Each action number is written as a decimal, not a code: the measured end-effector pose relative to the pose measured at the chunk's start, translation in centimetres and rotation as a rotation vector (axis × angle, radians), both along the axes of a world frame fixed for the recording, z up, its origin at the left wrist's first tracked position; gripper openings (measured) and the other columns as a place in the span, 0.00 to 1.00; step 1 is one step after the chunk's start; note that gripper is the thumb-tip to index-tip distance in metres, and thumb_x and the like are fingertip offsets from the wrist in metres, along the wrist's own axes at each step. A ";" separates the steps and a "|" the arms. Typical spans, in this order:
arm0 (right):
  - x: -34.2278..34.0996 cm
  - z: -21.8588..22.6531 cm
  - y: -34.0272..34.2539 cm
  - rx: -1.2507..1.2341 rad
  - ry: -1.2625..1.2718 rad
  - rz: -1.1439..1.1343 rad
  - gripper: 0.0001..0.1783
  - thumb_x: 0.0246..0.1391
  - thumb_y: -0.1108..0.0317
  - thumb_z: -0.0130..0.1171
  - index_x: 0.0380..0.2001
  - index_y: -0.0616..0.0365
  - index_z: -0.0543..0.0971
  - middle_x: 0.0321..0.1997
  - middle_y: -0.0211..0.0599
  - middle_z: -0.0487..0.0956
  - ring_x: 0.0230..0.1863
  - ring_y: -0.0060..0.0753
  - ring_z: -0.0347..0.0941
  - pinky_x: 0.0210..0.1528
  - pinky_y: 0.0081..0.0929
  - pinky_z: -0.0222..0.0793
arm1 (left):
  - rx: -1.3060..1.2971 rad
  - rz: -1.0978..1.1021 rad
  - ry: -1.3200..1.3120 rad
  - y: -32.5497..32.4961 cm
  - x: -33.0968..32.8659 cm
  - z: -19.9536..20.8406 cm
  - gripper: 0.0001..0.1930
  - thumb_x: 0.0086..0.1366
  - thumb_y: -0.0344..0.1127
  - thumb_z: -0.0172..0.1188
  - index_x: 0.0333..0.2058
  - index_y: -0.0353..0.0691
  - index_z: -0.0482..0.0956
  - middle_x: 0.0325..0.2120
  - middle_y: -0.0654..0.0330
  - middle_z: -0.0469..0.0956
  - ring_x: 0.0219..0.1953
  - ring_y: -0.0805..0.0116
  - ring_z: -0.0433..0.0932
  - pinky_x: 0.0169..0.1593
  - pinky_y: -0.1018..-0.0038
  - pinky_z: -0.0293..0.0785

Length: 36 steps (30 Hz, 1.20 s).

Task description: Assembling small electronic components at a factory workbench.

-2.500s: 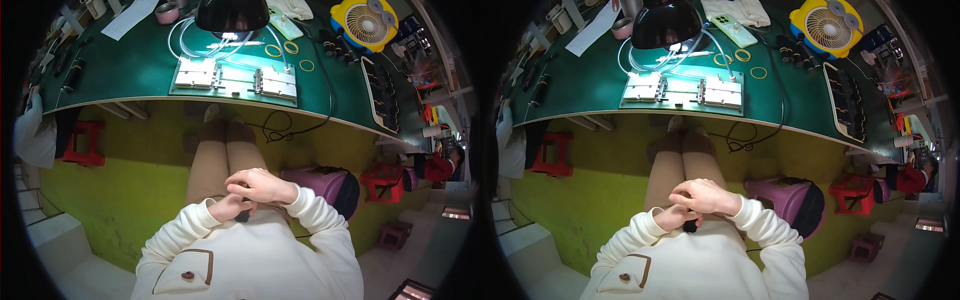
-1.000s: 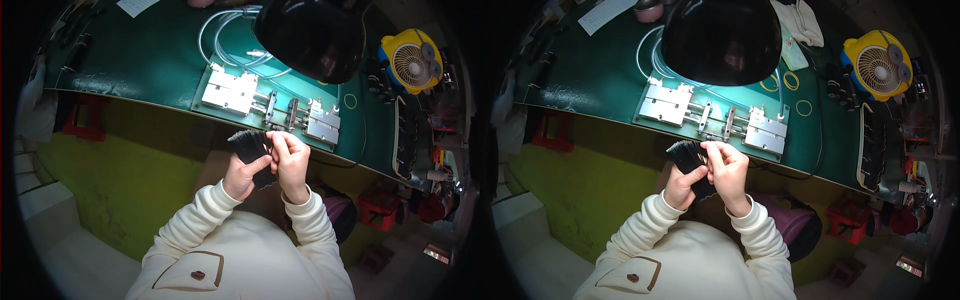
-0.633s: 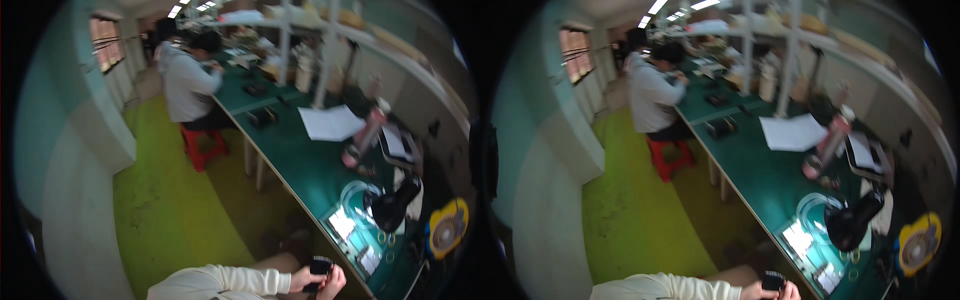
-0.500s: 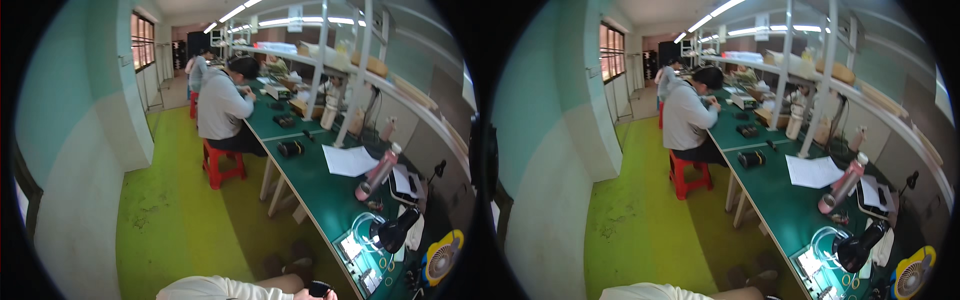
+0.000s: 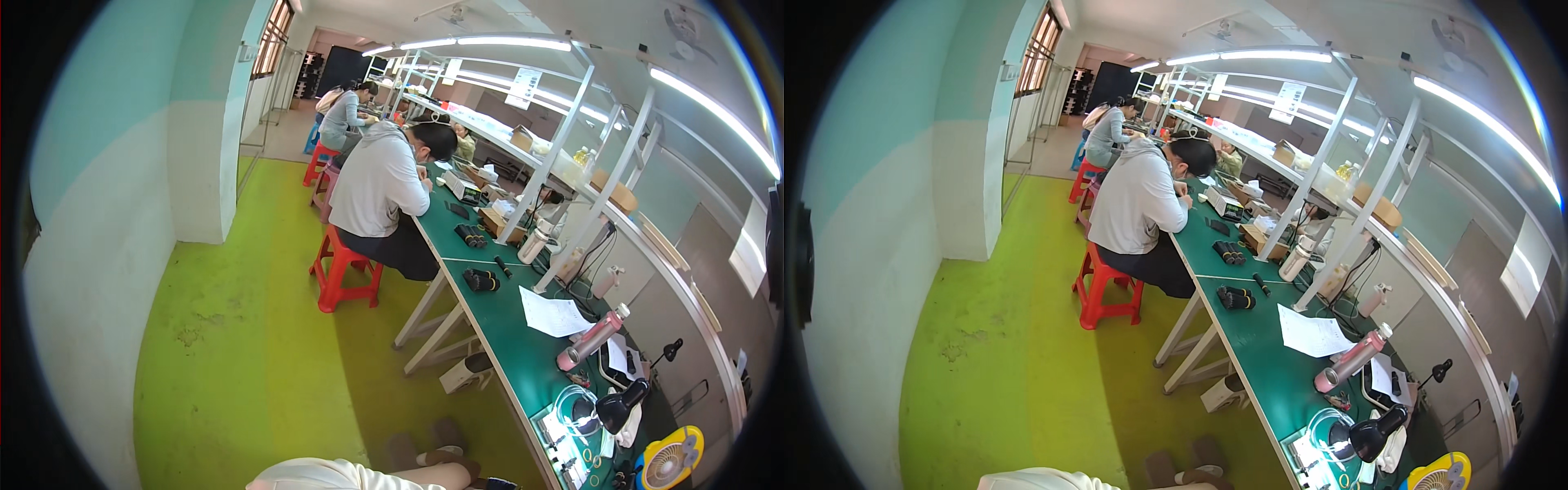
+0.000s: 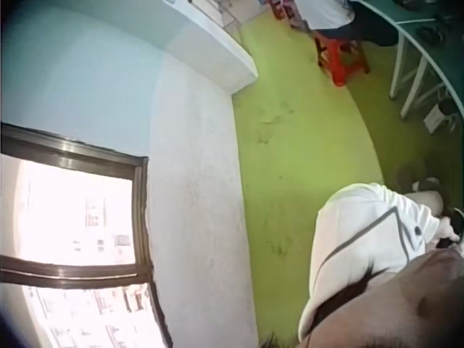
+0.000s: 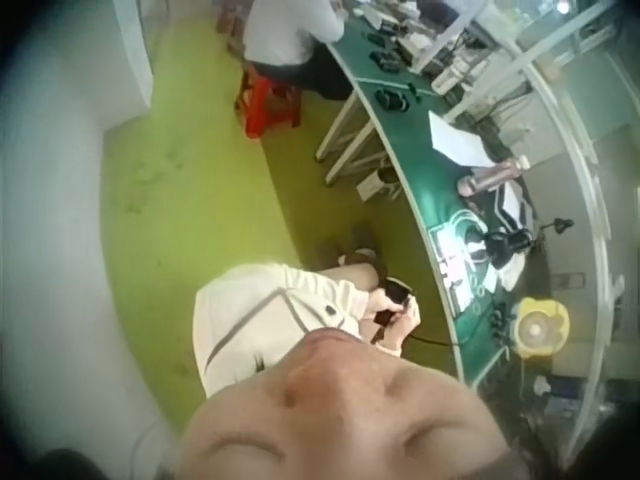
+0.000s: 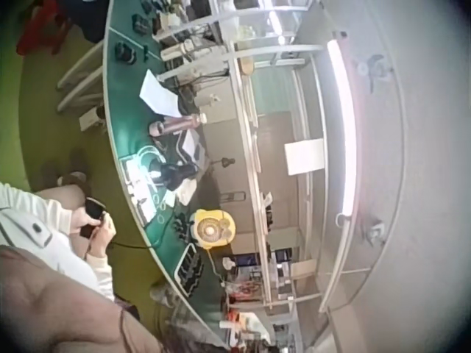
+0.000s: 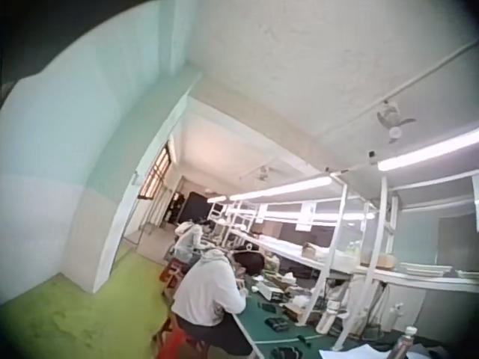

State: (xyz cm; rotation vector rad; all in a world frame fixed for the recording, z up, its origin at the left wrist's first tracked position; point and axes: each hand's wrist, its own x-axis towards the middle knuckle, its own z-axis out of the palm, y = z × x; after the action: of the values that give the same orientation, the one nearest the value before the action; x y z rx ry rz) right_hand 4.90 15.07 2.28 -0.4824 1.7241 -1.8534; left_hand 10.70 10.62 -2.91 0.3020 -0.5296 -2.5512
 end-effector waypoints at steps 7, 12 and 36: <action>1.6 1.9 0.5 0.029 0.019 0.046 0.10 0.51 0.67 0.46 0.22 0.58 0.74 0.11 0.20 0.63 0.07 0.10 0.50 0.08 0.11 0.41 | 0.039 0.057 -0.119 0.4 1.0 1.8 0.08 0.50 0.21 0.54 0.32 0.35 0.72 0.23 0.56 0.73 0.25 0.65 0.74 0.28 0.72 0.73; 1.9 2.2 0.6 0.049 0.052 0.017 0.10 0.51 0.67 0.46 0.22 0.59 0.74 0.12 0.21 0.64 0.08 0.10 0.51 0.09 0.11 0.42 | 0.020 0.074 -0.185 0.5 2.5 4.2 0.09 0.50 0.21 0.54 0.33 0.35 0.72 0.23 0.56 0.73 0.25 0.65 0.74 0.29 0.72 0.73; -3.6 0.1 1.4 0.120 -0.131 -0.055 0.10 0.50 0.71 0.43 0.24 0.66 0.72 0.25 0.35 0.73 0.25 0.24 0.67 0.25 0.19 0.62 | 0.095 -0.282 -0.324 0.5 -3.6 -1.4 0.11 0.54 0.29 0.55 0.38 0.39 0.72 0.22 0.62 0.72 0.24 0.76 0.71 0.30 0.80 0.69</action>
State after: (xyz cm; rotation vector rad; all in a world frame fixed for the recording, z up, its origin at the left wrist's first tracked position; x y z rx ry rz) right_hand 1.27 16.49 2.33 -0.2634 1.7631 -1.7651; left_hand 7.06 11.15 -4.29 0.7307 -0.6064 -2.8217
